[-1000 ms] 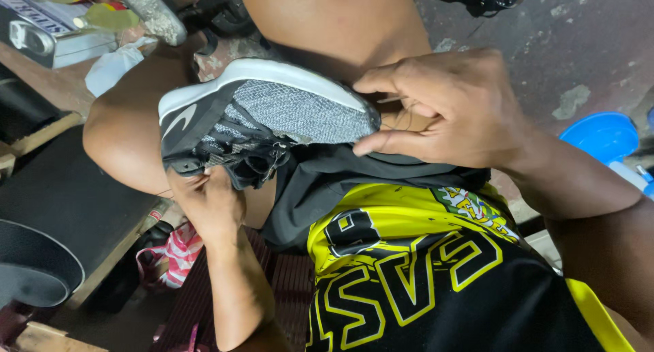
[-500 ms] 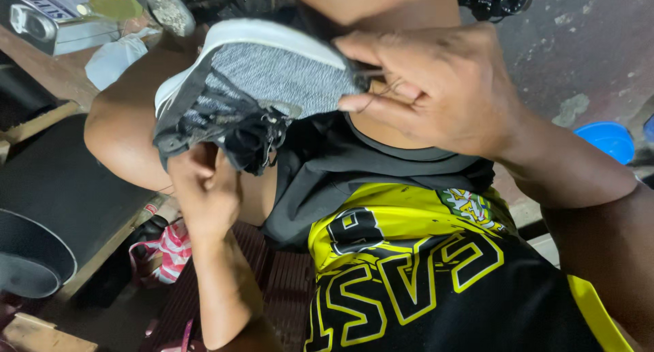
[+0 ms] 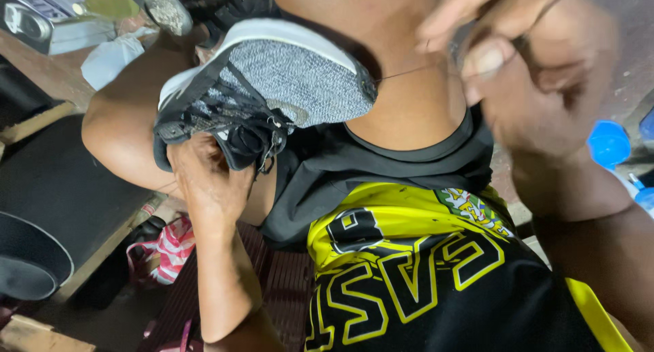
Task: The person sits cross-legged and sews the upper of a black and white sneaker using a needle and thread. They repeatedly push the needle through the fabric, pull the thread, and reposition the shoe to continue stitching.
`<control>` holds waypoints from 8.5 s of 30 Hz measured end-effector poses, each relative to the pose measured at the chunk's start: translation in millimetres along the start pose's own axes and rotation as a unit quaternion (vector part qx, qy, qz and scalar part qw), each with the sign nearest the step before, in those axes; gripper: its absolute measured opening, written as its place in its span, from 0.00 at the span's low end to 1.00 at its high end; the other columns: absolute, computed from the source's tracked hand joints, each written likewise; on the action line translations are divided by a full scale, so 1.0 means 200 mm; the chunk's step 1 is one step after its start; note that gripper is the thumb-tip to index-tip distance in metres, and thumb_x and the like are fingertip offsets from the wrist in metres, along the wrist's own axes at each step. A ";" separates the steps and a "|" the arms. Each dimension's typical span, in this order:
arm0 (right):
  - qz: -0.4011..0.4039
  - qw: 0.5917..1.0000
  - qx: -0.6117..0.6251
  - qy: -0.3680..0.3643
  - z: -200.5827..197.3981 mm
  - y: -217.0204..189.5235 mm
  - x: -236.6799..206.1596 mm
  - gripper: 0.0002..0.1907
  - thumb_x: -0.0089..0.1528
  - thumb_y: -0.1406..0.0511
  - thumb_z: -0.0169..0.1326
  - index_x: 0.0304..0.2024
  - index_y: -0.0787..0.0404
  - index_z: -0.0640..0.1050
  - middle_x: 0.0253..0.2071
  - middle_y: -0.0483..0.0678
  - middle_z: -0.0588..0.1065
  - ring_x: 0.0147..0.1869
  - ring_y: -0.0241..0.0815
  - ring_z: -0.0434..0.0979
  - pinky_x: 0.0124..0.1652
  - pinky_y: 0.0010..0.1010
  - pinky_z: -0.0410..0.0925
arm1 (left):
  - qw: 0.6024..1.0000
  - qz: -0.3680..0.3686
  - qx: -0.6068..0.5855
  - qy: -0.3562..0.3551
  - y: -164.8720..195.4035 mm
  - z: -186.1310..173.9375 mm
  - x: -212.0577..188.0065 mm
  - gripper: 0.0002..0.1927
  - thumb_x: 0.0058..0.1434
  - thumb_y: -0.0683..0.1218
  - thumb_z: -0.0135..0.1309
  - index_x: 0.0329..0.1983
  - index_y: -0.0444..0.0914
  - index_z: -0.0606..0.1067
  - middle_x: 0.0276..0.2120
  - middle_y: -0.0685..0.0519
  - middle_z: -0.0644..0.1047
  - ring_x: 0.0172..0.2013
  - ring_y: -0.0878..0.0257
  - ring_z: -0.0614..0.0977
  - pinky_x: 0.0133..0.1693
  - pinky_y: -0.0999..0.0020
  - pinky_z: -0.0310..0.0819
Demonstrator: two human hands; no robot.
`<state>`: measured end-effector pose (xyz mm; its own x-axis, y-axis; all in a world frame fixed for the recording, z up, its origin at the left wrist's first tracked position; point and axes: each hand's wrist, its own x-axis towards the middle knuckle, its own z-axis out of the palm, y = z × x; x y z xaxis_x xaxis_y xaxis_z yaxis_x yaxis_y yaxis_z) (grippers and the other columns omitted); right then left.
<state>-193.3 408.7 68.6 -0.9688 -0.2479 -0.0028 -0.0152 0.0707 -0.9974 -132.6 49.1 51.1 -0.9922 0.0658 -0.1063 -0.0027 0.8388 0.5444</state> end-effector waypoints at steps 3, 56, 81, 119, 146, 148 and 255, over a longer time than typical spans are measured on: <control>0.011 0.997 0.075 -0.012 0.16 -0.03 0.00 0.05 0.67 0.70 0.58 0.38 0.64 0.74 0.31 0.52 0.76 0.27 0.38 0.73 0.28 0.28 0.63 | 0.995 0.007 -0.104 -0.010 0.05 -0.01 0.06 0.13 0.68 0.44 0.62 0.46 0.29 0.76 0.42 0.43 0.80 0.45 0.50 0.82 0.52 0.59 0.73; 0.158 0.891 0.418 0.074 0.21 0.12 -0.03 0.15 0.74 0.64 0.53 0.35 0.63 0.66 0.20 0.39 0.55 0.18 0.25 0.50 0.21 0.20 0.48 | 0.984 -0.040 -0.162 0.068 0.02 -0.01 -0.04 0.10 0.63 0.37 0.56 0.27 0.32 0.70 0.22 0.52 0.71 0.26 0.67 0.70 0.35 0.69 0.60; -0.008 0.953 0.302 0.033 0.26 0.09 0.01 0.09 0.76 0.63 0.50 0.44 0.61 0.67 0.37 0.50 0.71 0.31 0.39 0.70 0.28 0.22 0.65 | 0.712 -0.229 -0.651 -0.135 0.04 0.20 0.16 0.30 0.44 0.34 0.66 0.53 0.24 0.74 0.42 0.41 0.82 0.40 0.54 0.86 0.49 0.56 0.83; 0.038 0.996 -0.032 -0.076 0.62 -0.32 0.12 0.11 0.81 0.67 0.42 0.51 0.69 0.73 0.34 0.48 0.74 0.29 0.29 0.65 0.32 0.19 0.61 | 0.635 -0.132 -0.761 -0.032 -0.21 0.16 0.12 0.33 0.45 0.32 0.69 0.56 0.28 0.74 0.47 0.45 0.81 0.48 0.55 0.85 0.55 0.58 0.83; -0.116 0.925 -0.328 -0.153 0.58 -0.37 0.07 0.12 0.63 0.78 0.55 0.47 0.63 0.83 0.29 0.45 0.80 0.38 0.37 0.83 0.61 0.34 0.69 | 0.696 -0.109 -0.710 0.008 -0.18 0.15 0.10 0.30 0.50 0.29 0.70 0.56 0.25 0.72 0.49 0.42 0.80 0.47 0.53 0.85 0.52 0.57 0.87; -0.102 0.930 -0.318 -0.154 0.59 -0.37 0.09 0.12 0.68 0.76 0.55 0.51 0.60 0.83 0.33 0.43 0.81 0.39 0.34 0.83 0.65 0.29 0.68 | 0.692 -0.128 -0.711 0.010 -0.18 0.14 0.10 0.30 0.49 0.29 0.69 0.56 0.25 0.71 0.48 0.42 0.79 0.47 0.53 0.85 0.50 0.56 0.86; 0.078 0.875 -0.384 -0.285 0.16 -0.10 0.29 0.06 0.66 0.71 0.54 0.40 0.71 0.78 0.24 0.51 0.75 0.23 0.36 0.73 0.26 0.25 0.65 | 0.700 -0.283 -0.615 0.226 -0.58 -0.20 -0.83 0.10 0.77 0.45 0.53 0.41 0.35 0.69 0.33 0.49 0.75 0.30 0.64 0.72 0.31 0.74 0.66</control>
<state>-242.3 362.6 86.8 -0.6969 -0.6027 -0.3887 -0.2675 0.7213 -0.6389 28.3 -80.9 39.1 -0.7264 -0.4994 -0.4721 -0.2418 -0.4573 0.8558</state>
